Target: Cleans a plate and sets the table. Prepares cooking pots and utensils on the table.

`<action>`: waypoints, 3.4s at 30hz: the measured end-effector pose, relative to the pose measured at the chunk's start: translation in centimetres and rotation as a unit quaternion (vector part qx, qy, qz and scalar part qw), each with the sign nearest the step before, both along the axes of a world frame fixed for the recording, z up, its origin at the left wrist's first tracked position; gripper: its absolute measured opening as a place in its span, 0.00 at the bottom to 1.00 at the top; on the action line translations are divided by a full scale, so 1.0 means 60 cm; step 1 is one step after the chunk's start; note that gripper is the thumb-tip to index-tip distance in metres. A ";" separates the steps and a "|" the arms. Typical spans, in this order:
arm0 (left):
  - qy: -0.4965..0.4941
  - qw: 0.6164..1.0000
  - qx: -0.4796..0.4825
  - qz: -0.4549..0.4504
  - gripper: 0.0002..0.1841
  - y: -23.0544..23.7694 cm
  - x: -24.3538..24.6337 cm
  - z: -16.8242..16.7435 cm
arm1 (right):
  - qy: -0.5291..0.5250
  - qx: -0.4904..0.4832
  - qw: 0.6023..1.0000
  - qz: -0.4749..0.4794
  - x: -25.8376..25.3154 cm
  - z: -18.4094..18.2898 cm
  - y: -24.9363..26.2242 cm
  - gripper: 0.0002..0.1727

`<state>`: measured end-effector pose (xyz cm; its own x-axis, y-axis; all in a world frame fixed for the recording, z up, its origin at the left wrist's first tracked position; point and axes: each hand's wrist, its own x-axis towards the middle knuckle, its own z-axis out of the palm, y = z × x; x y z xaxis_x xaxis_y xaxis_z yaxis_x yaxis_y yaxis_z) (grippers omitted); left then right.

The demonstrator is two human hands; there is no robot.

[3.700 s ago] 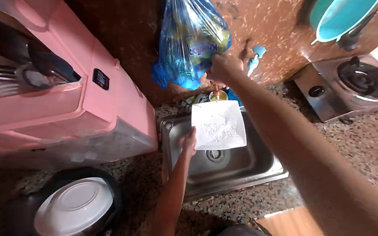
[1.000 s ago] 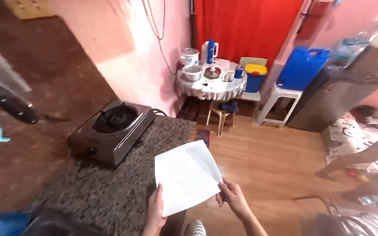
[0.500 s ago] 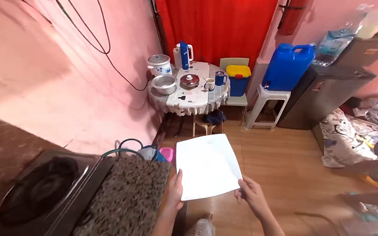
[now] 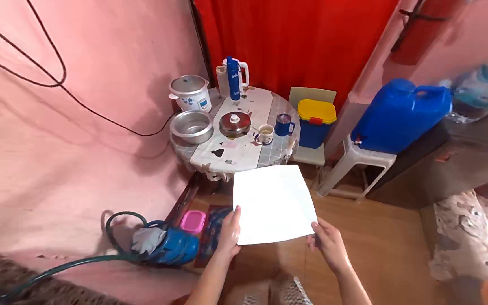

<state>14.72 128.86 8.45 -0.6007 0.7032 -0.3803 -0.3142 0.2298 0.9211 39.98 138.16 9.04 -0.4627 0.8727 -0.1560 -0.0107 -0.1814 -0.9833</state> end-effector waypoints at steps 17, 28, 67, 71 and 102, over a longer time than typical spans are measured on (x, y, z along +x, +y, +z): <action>-0.049 0.993 0.055 0.089 0.27 0.666 -0.148 0.060 | -0.047 0.092 0.990 0.097 -0.168 0.071 0.748 0.12; -0.017 0.989 0.048 0.136 0.28 0.974 -0.285 0.021 | -0.170 0.124 0.964 0.160 -0.405 0.057 1.172 0.21; 0.115 0.910 -0.396 0.038 0.36 1.288 -0.597 -0.236 | -0.238 0.342 0.868 0.270 -0.846 -0.300 1.553 0.18; 0.116 0.901 -0.417 0.008 0.32 1.256 -0.607 -0.199 | -0.265 0.375 0.854 0.244 -0.837 -0.272 1.545 0.20; 0.227 0.810 -0.058 0.538 0.19 0.864 -0.992 0.000 | 0.020 -0.003 0.859 0.512 -1.390 -0.019 1.096 0.14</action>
